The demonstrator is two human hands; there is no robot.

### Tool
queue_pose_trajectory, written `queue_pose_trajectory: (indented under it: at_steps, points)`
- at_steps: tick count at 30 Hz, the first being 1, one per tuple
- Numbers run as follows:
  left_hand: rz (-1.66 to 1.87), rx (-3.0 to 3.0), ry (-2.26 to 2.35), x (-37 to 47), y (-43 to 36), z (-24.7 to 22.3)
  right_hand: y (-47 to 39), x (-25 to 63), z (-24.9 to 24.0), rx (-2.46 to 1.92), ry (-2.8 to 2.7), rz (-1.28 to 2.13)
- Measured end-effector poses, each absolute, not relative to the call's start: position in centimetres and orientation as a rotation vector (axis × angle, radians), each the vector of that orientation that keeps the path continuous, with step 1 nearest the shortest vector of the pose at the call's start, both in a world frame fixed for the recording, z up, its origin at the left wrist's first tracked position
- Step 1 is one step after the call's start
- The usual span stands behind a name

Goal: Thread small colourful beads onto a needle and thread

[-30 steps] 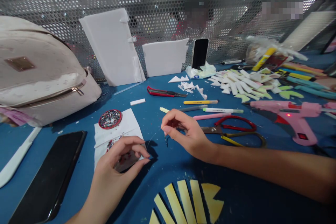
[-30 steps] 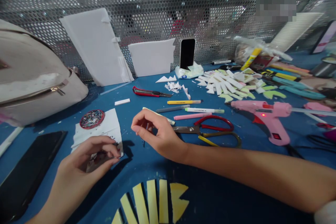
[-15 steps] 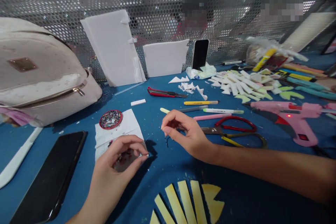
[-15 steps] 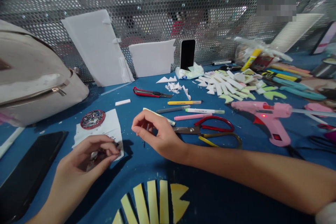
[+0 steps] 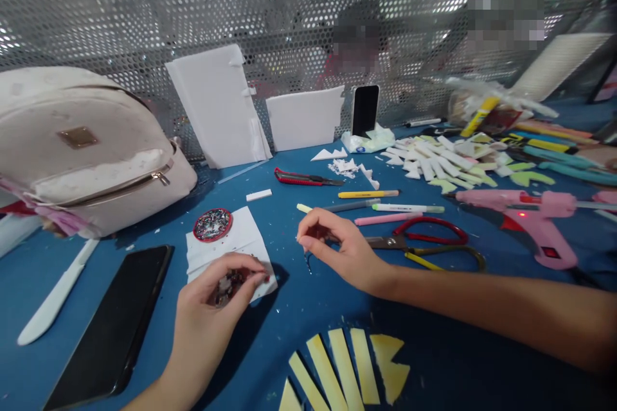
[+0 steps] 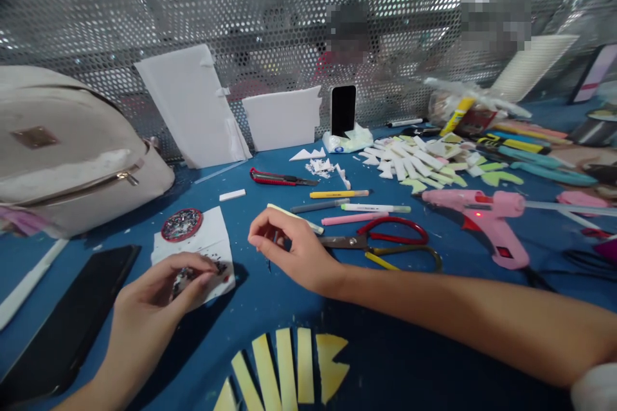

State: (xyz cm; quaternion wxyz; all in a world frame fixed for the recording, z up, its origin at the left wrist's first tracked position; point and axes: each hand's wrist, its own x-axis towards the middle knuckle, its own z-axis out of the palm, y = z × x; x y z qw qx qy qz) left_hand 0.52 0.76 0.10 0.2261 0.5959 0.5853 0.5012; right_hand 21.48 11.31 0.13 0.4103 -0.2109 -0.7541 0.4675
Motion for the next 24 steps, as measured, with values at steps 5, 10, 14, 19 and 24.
queue_pose_trajectory:
  at_steps: [5, 10, 14, 19, 24]
  points:
    - [1.451, 1.6, 1.538, 0.61, 0.83, 0.4, 11.35, 21.5, 0.08, -0.562, -1.953, 1.176]
    - [1.413, 1.706, 1.5, 0.72, 0.93, 0.43, 11.29, 21.56, 0.02, -0.579, -1.977, 1.231]
    - [1.324, 1.825, 1.455, 0.76, 0.93, 0.22, 11.09, 21.52, 0.19, -0.537, -2.0, 1.209]
    - [1.221, 1.99, 1.373, 0.94, 0.91, 0.32, 11.04, 21.61, 0.15, -0.45, -2.073, 1.107]
    - [1.205, 2.05, 1.354, 0.96, 0.79, 0.47, 11.12, 21.63, -0.06, -0.407, -2.107, 1.069]
